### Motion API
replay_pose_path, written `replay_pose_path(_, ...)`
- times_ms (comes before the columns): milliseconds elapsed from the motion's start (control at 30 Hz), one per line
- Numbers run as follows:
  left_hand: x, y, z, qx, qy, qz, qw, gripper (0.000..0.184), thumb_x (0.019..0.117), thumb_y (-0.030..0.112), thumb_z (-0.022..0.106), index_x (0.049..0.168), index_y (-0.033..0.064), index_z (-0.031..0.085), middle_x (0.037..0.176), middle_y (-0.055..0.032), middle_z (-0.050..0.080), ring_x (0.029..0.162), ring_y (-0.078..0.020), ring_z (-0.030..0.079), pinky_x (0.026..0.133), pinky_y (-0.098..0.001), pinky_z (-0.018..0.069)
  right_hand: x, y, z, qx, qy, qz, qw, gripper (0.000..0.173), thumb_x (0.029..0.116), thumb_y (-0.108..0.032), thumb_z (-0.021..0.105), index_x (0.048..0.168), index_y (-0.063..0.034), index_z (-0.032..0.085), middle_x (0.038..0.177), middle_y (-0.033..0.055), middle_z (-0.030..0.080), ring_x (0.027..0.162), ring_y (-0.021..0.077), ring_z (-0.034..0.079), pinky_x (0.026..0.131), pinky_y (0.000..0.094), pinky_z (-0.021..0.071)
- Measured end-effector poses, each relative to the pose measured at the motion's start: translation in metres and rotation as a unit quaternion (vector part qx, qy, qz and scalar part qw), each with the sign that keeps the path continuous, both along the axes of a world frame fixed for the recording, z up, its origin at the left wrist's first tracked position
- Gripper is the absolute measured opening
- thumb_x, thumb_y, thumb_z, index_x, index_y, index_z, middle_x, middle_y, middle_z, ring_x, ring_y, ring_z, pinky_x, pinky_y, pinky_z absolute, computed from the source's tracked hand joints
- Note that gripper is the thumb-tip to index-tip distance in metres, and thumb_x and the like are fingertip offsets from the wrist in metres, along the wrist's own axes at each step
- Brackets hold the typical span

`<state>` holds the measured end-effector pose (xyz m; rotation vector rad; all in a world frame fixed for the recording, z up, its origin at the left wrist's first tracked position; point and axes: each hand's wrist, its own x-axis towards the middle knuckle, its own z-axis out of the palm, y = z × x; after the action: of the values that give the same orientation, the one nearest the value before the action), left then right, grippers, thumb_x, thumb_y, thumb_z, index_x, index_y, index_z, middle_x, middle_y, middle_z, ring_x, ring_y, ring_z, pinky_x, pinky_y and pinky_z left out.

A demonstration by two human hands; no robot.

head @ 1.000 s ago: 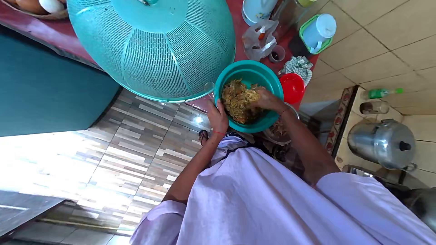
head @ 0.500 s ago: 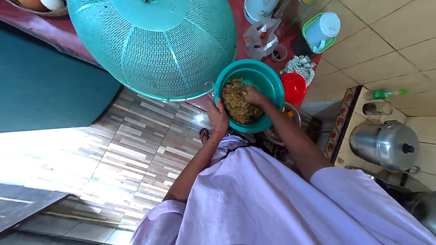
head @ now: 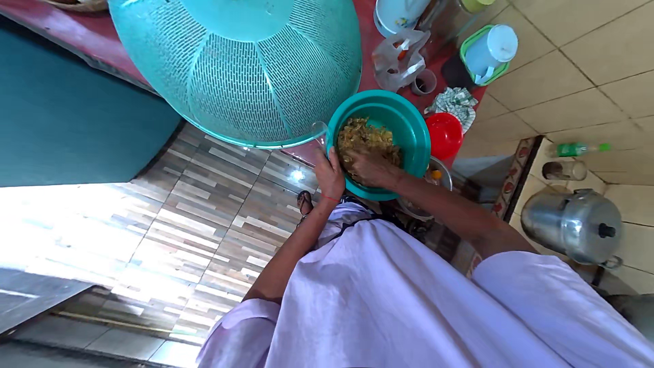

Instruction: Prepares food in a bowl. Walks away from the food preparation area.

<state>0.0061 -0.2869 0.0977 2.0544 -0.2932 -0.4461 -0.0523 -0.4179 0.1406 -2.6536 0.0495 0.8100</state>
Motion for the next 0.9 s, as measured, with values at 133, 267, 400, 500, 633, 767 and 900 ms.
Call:
replay_pose_path(133,0.0,-0.001,0.001,-0.018,0.019,0.007,1.0,0.04,0.1113,0.024,0.038,0.123,-0.0108,0.054,0.091,-0.024,0.064,0.086,-0.0342,0.067,0.082,-0.0513,0.0535,0.015,0.014,-0.019,-0.074,0.102,-0.03,0.992,0.048,0.0948,-0.017,0.069,0.142,-0.0086,0.062,0.174,0.0056,0.013,0.15,0.0587,0.015,0.095,0.0836,0.0348)
replay_pose_path(267,0.0,0.0,0.002,-0.02,0.027,0.018,0.999,0.041,0.1115,0.026,0.037,0.119,-0.0096,0.055,0.089,-0.0224,0.063,0.085,-0.0328,0.066,0.081,-0.0514,0.0529,0.029,0.017,-0.021,-0.084,0.111,-0.078,0.987,0.057,0.0985,-0.015,0.063,0.153,-0.0086,0.048,0.172,0.0131,0.019,0.139,0.0597,0.037,0.088,0.0747,0.0479)
replay_pose_path(400,0.0,0.001,0.001,-0.007,0.02,0.019,1.0,0.039,0.1115,0.026,0.038,0.116,-0.0079,0.056,0.086,-0.0206,0.063,0.08,-0.0316,0.065,0.077,-0.0501,0.053,0.03,0.001,-0.033,-0.076,0.066,-0.066,0.993,0.039,0.1024,-0.011,0.056,0.141,-0.0105,0.061,0.164,0.0159,0.037,0.129,0.0535,0.052,0.091,0.0643,0.0545)
replay_pose_path(500,0.0,0.003,0.002,-0.012,0.038,0.01,0.999,0.041,0.1115,0.026,0.038,0.123,-0.0091,0.056,0.093,-0.023,0.066,0.087,-0.0332,0.067,0.084,-0.0513,0.0539,0.021,-0.01,-0.013,-0.086,0.047,-0.062,0.993,0.032,0.1007,-0.001,0.054,0.131,-0.0027,0.065,0.139,0.0252,0.059,0.113,0.0501,0.063,0.093,0.0627,0.0524)
replay_pose_path(633,0.0,0.002,0.001,-0.016,0.033,0.009,0.999,0.04,0.1114,0.025,0.038,0.122,-0.0093,0.055,0.092,-0.0233,0.065,0.086,-0.0335,0.067,0.082,-0.0511,0.054,0.005,-0.032,0.005,-0.097,0.008,-0.104,0.99,0.033,0.0959,0.003,0.06,0.128,-0.0023,0.066,0.121,0.0278,0.067,0.106,0.0496,0.067,0.088,0.0644,0.0541)
replay_pose_path(767,0.0,0.002,0.005,-0.013,0.031,0.002,0.999,0.041,0.1115,0.026,0.038,0.124,-0.0093,0.055,0.093,-0.0234,0.066,0.087,-0.0332,0.068,0.083,-0.0514,0.0542,-0.004,-0.05,0.027,-0.11,0.042,-0.145,0.982,0.04,0.0954,0.002,0.059,0.134,-0.0072,0.066,0.118,0.0267,0.069,0.114,0.0498,0.064,0.091,0.065,0.0522)
replay_pose_path(900,0.0,0.001,0.003,-0.014,0.02,0.0,1.0,0.041,0.1114,0.025,0.038,0.124,-0.0098,0.054,0.093,-0.0238,0.066,0.088,-0.0348,0.068,0.083,-0.052,0.0546,0.004,-0.056,0.033,-0.118,0.022,-0.146,0.982,0.038,0.0874,-0.004,0.07,0.125,-0.0109,0.072,0.131,0.0194,0.064,0.132,0.0519,0.048,0.09,0.0714,0.0484)
